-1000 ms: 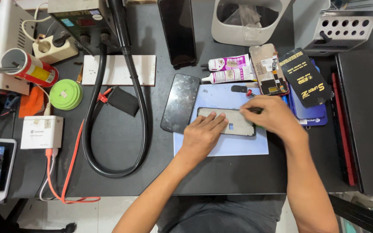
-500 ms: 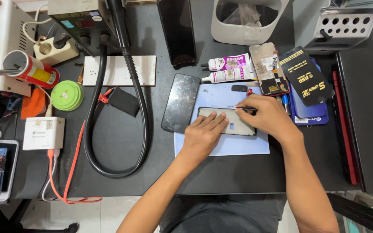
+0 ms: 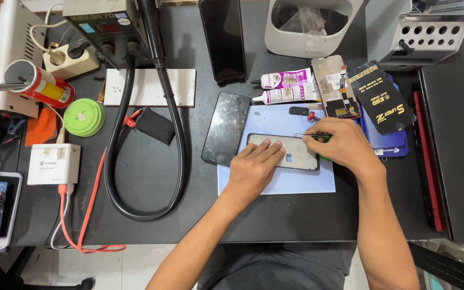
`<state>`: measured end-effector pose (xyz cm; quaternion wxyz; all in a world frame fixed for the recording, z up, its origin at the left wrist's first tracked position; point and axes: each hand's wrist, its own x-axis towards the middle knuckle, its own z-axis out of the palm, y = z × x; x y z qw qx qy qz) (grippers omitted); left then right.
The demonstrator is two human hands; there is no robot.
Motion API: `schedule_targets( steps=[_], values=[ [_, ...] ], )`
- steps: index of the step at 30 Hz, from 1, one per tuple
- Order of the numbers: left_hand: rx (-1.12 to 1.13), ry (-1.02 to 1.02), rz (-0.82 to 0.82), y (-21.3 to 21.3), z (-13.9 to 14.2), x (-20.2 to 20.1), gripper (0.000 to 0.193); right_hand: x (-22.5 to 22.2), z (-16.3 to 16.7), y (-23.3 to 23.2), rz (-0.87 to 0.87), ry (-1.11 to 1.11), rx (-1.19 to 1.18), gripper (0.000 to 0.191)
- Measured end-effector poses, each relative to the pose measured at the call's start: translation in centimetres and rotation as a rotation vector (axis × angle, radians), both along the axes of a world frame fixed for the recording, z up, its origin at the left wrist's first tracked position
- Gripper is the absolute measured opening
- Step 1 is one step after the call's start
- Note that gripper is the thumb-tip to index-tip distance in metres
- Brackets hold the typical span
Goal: The person scrapes adhesive residue from the back of a smartphone screen assembly using a green plastic scraper and a blue utility knife. The person works methodically around the edges and center of the screen, removing old glue to prepare the surface for reassembly.
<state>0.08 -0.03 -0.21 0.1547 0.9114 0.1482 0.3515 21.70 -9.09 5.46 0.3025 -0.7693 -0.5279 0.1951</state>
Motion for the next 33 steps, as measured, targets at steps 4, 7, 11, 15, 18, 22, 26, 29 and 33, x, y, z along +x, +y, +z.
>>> schedule_targets(
  steps=[4,7,11,15,18,22,26,29,33],
  values=[
    [0.001,0.001,-0.006,0.0,0.0,0.0,0.030,0.0,-0.1,-0.1,0.003,-0.006,-0.008,0.023],
    [0.009,0.004,-0.004,0.0,-0.1,0.0,0.028,0.1,-0.3,-0.1,0.022,-0.010,0.007,0.021],
    [0.009,0.004,-0.013,0.1,-0.1,0.0,0.028,-0.6,-0.9,0.5,0.089,0.020,0.071,0.020],
    [0.013,0.002,-0.004,0.0,-0.1,0.1,0.027,-1.6,-1.3,0.9,0.095,-0.049,0.107,0.019],
    [0.008,0.003,-0.005,-0.1,0.0,0.0,0.030,-1.1,-0.7,0.5,0.056,-0.029,0.071,0.019],
    [-0.011,-0.009,0.000,-0.1,0.0,0.1,0.029,-0.2,-0.1,0.0,-0.001,-0.010,0.036,0.021],
    [-0.012,-0.007,-0.003,0.0,-0.1,0.1,0.030,0.0,-0.1,-0.1,-0.006,-0.028,0.009,0.021],
    [-0.017,-0.009,0.000,-0.1,-0.2,0.1,0.028,0.0,-0.2,-0.1,0.002,-0.035,-0.004,0.022],
    [-0.017,-0.006,-0.001,-0.1,-0.1,0.1,0.028,0.1,-0.2,-0.1,0.017,-0.041,0.004,0.022]
  ],
)
